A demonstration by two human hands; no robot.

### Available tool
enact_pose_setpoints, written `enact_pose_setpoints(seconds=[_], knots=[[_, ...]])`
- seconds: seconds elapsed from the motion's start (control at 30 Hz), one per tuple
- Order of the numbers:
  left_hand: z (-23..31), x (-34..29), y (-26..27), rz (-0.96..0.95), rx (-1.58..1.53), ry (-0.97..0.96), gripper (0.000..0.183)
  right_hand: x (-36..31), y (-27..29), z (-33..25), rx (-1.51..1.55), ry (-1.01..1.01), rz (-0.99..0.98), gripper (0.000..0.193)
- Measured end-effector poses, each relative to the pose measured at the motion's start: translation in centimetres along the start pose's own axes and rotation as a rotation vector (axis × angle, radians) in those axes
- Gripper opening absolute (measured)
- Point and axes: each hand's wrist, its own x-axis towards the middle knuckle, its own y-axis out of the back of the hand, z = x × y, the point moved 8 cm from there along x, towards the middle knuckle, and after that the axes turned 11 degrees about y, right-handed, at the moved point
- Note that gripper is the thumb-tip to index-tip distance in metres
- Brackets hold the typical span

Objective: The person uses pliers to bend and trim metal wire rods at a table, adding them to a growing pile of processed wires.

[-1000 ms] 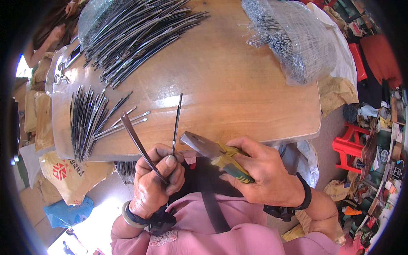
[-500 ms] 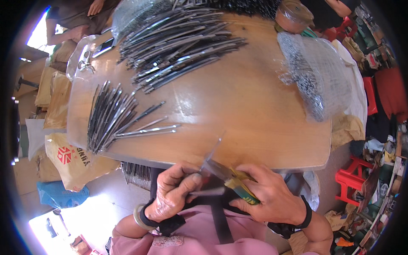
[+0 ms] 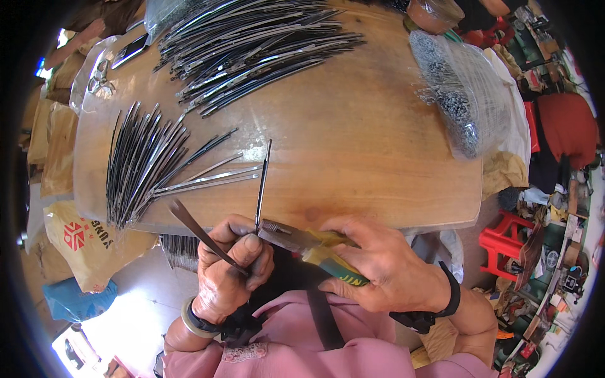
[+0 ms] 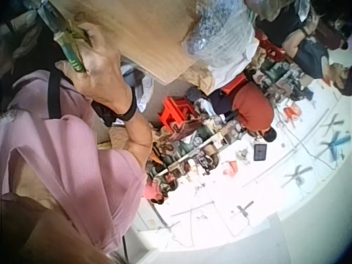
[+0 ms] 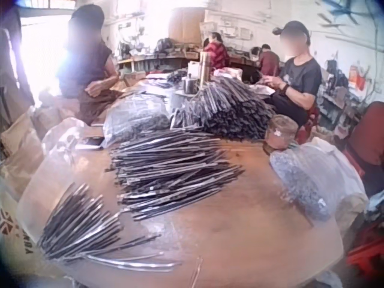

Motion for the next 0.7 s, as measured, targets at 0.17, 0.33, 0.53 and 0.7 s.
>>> enact_pose_setpoints(seconds=[0.17, 0.33, 0.53, 0.7], knots=[[0.9, -0.4, 0.7, 0.097, 0.234, -0.130, 0.013, 0.0, -0.9, -0.1, -0.148, -0.027, -0.098, 0.035], [0.2, -0.5, 1.1, 0.079, 0.129, -0.072, 0.011, 0.6, 0.1, -0.2, -0.079, 0.029, 0.034, 0.033], [0.4, -0.5, 0.0, 0.088, 0.307, -0.145, 0.006, 0.1, -0.8, -0.3, -0.134, 0.039, -0.056, 0.031], [-0.7, -1.3, 0.2, 0.098, 0.347, -0.024, 0.008, -0.7, -2.4, -0.1, -0.187, 0.070, -0.222, 0.034]])
